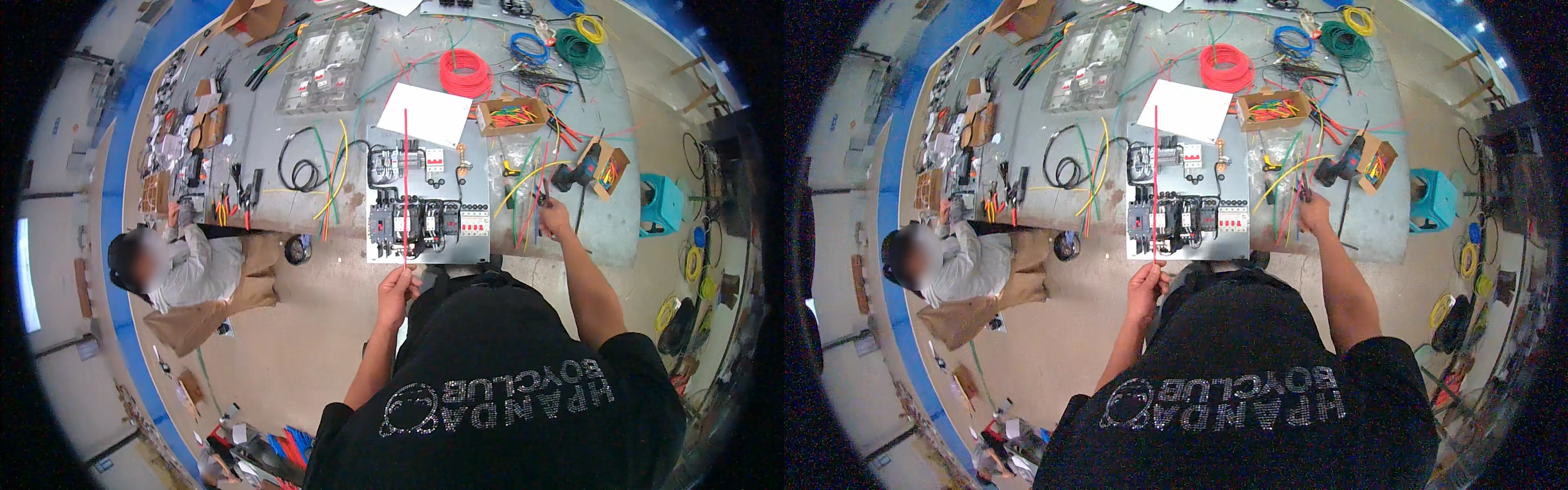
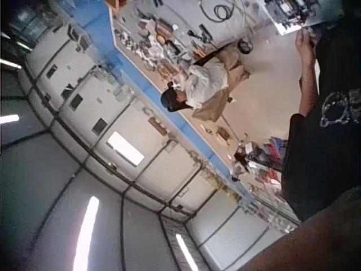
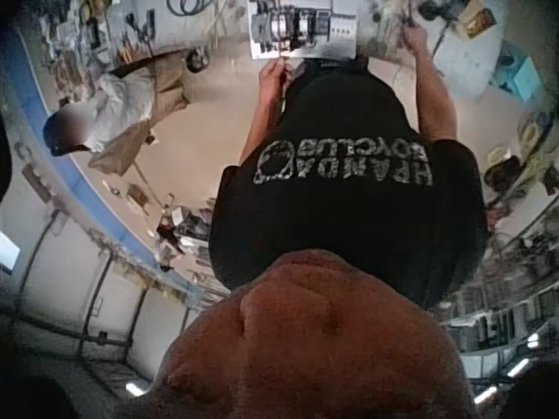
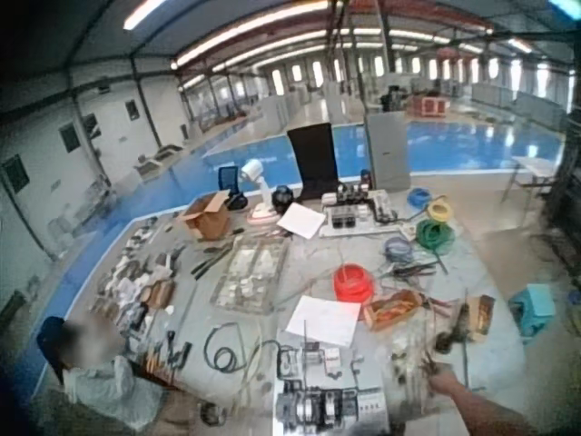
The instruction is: The person strips insulation from red, yellow, and green wires using pliers and inserts them into terminals on an electrical control panel. They move around the workshop to retrieve additional wire and continue connecting wires to the panel.
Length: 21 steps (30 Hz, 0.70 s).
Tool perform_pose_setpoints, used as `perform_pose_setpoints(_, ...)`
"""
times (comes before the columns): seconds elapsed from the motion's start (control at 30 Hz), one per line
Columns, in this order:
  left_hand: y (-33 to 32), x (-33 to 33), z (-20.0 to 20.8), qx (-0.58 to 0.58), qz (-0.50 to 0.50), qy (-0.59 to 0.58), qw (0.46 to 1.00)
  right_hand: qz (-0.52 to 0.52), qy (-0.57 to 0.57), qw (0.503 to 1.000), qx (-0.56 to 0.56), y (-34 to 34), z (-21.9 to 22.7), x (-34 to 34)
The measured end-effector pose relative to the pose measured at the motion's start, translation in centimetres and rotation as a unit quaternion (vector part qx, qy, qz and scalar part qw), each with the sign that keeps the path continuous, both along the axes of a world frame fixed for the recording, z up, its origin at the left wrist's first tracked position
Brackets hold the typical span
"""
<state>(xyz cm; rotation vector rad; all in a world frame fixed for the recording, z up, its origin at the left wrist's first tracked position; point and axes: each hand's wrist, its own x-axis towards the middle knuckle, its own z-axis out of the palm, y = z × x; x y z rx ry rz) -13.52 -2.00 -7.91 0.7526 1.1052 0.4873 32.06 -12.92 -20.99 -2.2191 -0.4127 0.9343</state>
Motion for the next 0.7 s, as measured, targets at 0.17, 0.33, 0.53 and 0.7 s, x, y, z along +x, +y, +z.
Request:
perform_pose_setpoints(0.17, 1.3, -2.6, -3.0, 0.013, 0.070, 0.005, 0.997, 0.033, 0.090, 0.990, -0.103, -7.1, -3.6, -5.1)
perform_pose_setpoints(0.33, 5.8, -6.4, -7.7, 0.045, 0.101, 0.033, 0.993, 0.057, 0.125, 0.978, -0.158, -13.2, -4.0, -9.3)
perform_pose_setpoints(0.53, 14.5, -8.8, -9.7, 0.075, 0.103, 0.069, 0.989, 0.015, 0.163, 0.967, -0.195, -12.1, 0.1, -10.4)
perform_pose_setpoints(0.7, 22.5, -8.8, -13.2, 0.061, 0.054, 0.107, 0.991, -0.056, 0.154, 0.974, -0.156, -12.7, 1.9, -11.1)
